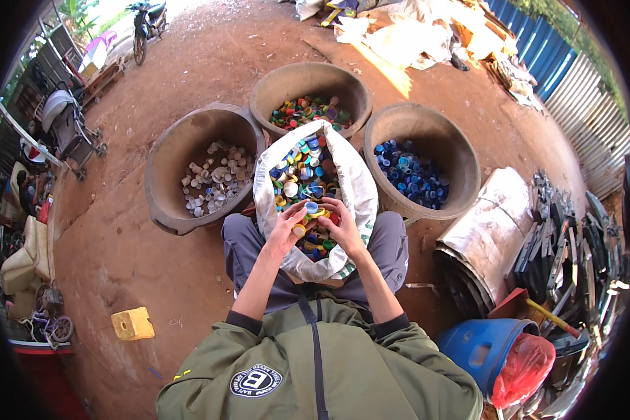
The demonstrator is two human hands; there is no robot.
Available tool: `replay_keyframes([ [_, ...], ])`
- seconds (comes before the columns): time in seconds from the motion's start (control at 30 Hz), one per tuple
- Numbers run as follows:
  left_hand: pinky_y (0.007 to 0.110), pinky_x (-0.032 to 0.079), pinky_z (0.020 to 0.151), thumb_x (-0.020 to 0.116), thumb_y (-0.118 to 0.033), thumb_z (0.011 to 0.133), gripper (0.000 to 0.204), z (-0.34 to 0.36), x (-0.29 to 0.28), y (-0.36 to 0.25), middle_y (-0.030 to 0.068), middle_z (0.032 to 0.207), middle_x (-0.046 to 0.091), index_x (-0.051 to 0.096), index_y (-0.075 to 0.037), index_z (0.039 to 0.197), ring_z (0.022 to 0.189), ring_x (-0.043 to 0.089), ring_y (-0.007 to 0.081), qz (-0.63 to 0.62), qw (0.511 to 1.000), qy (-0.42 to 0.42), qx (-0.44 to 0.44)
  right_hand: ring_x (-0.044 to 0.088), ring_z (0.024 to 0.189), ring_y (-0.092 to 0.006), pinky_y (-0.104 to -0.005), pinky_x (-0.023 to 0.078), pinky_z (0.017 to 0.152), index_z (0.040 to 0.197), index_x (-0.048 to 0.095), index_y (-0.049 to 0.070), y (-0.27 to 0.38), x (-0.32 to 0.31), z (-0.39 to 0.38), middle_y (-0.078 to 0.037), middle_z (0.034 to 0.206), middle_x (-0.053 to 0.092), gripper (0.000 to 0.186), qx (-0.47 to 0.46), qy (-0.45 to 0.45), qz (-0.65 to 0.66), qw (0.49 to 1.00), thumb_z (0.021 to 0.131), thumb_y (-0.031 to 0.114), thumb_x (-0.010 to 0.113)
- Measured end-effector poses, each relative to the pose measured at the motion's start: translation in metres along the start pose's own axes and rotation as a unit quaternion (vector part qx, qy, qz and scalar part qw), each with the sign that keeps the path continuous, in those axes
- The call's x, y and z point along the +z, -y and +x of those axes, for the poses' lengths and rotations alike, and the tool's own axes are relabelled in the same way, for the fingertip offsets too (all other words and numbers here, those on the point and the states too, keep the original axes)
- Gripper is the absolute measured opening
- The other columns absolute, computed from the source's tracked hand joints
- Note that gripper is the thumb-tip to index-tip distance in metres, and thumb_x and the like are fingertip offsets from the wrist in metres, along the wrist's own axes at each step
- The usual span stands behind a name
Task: The person sorts various colored bottle caps by hand from a large white sack into three separate brown plastic bins.
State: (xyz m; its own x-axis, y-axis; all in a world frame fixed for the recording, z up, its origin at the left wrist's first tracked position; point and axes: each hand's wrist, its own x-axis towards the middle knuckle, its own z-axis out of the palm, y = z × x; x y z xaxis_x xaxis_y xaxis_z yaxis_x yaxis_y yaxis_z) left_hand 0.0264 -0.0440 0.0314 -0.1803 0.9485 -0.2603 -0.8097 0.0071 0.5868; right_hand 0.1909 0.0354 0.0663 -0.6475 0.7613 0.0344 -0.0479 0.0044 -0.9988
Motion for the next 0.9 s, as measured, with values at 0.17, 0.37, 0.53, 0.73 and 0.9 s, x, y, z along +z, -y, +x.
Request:
replay_keyframes([
  [0.17,0.037,0.056,0.094,0.061,-0.02,0.099,0.032,-0.003,-0.004,0.002,0.009,0.117,0.062,0.057,-0.002,0.124,0.108,0.062,0.022,-0.116,0.992,-0.027,-0.036,0.059,0.112,-0.0157,-0.0312,0.051,0.095,0.132,0.051,0.002,0.003,0.001,-0.003,-0.009,0.125,0.06,0.031,0.095,0.016,0.173,0.98,0.103,0.014,0.05],
  [0.37,0.031,0.055,0.086,0.065,-0.023,0.096,0.03,-0.004,0.0,0.012,0.008,0.114,0.062,0.059,-0.003,0.118,0.102,0.061,0.0194,-0.143,0.985,-0.085,-0.036,0.062,0.101,-0.0141,-0.0284,0.052,0.081,0.122,0.056,0.006,-0.004,0.005,-0.003,-0.007,0.114,0.063,0.029,0.154,-0.01,0.367,0.917,0.103,0.027,0.049],
  [0.53,0.029,0.053,0.078,0.071,-0.023,0.092,0.027,-0.004,0.0,0.005,0.0049,0.104,0.063,0.06,-0.006,0.111,0.096,0.06,0.0155,-0.121,0.987,-0.095,-0.039,0.062,0.077,-0.0103,-0.0229,0.044,0.056,0.105,0.059,0.008,0.005,0.002,-0.001,-0.003,0.093,0.066,0.026,0.223,-0.022,0.308,0.925,0.101,0.033,0.055],
  [0.73,0.027,0.053,0.072,0.068,-0.027,0.094,0.025,0.007,-0.007,-0.001,0.0046,0.102,0.065,0.061,-0.007,0.108,0.087,0.062,0.0147,-0.092,0.991,-0.088,-0.038,0.062,0.073,-0.01,-0.0226,0.044,0.053,0.108,0.06,0.007,-0.005,-0.004,0.009,-0.004,0.098,0.069,0.034,0.225,0.008,0.322,0.92,0.103,0.039,0.05],
  [0.9,0.03,0.054,0.08,0.058,-0.023,0.099,0.028,0.006,-0.004,-0.009,0.0089,0.108,0.064,0.058,-0.003,0.119,0.098,0.063,0.0195,-0.128,0.99,-0.03,-0.043,0.063,0.082,-0.0117,-0.025,0.05,0.063,0.116,0.059,0.006,-0.01,-0.002,0.01,-0.005,0.106,0.068,0.035,0.191,-0.016,0.315,0.929,0.105,0.036,0.044],
])
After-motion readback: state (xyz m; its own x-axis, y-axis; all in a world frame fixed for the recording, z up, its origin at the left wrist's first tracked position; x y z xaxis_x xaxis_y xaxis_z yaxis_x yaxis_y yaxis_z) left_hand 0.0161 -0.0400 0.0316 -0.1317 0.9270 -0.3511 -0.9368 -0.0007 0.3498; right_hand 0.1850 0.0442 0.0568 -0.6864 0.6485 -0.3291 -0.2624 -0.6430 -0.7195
